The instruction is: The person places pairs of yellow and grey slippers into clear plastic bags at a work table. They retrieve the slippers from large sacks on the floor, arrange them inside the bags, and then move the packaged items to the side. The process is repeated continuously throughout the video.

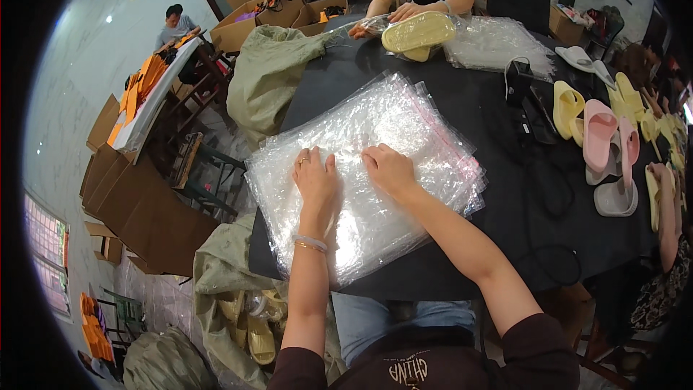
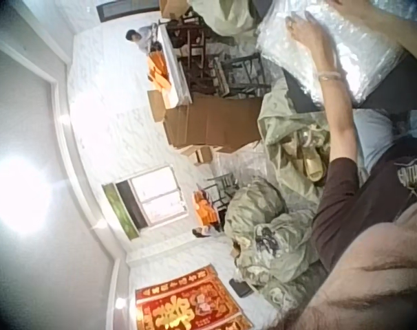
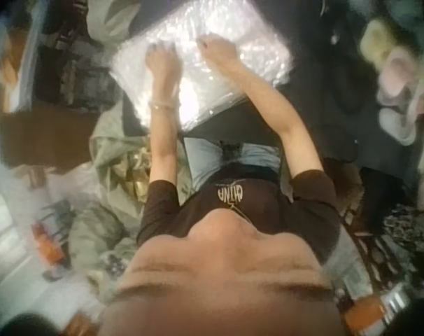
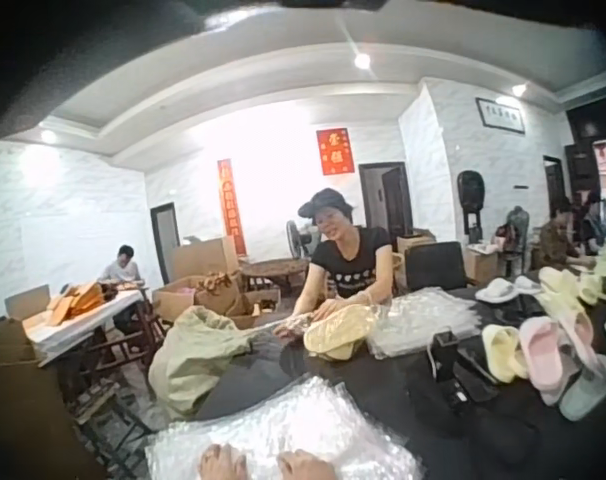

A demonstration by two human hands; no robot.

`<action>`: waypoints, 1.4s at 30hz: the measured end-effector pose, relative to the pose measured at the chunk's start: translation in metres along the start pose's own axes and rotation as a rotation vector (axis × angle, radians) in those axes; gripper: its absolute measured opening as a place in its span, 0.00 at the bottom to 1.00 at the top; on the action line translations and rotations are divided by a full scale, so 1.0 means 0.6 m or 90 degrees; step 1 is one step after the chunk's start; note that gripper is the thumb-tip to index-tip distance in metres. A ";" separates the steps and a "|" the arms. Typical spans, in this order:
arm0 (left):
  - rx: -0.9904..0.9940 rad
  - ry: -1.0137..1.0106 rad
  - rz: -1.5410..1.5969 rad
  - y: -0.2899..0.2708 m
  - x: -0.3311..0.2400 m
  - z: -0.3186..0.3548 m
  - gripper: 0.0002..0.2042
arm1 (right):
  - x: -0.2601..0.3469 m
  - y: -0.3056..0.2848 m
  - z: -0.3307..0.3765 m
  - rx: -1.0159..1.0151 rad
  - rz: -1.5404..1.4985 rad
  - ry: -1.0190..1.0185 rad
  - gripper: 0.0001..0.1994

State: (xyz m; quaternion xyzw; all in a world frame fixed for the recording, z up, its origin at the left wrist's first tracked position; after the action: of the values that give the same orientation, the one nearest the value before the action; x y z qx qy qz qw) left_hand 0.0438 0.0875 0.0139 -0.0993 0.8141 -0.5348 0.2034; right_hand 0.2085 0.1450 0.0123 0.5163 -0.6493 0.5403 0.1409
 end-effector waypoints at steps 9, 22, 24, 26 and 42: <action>0.002 0.004 -0.023 0.002 0.000 0.002 0.23 | 0.006 -0.004 0.002 0.024 -0.003 0.027 0.10; 0.073 -0.040 -0.095 0.023 0.008 -0.004 0.35 | 0.002 -0.007 -0.002 0.074 -0.005 0.053 0.12; 0.057 -0.042 -0.105 0.018 -0.003 0.003 0.37 | 0.016 -0.018 -0.002 0.121 0.014 0.076 0.13; 0.049 -0.037 -0.137 0.011 -0.001 0.008 0.38 | 0.051 -0.028 0.004 0.125 -0.028 0.037 0.14; 0.059 -0.075 -0.391 0.007 0.007 0.005 0.29 | -0.073 -0.079 -0.032 0.022 0.141 0.226 0.38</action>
State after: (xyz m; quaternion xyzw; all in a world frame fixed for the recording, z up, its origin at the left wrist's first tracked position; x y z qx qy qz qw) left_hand 0.0416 0.0848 0.0082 -0.3617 0.7075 -0.6013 0.0839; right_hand 0.2593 0.1896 0.0134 0.3412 -0.6576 0.6461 0.1837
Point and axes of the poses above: each hand's wrist, its own z-axis away from the middle knuckle, its own y-axis out of the palm, x = y × z, the point moved 3 cm from there along -z, towards the middle knuckle, and after that the axes turned 12 degrees about -z, right-handed, at the moved point
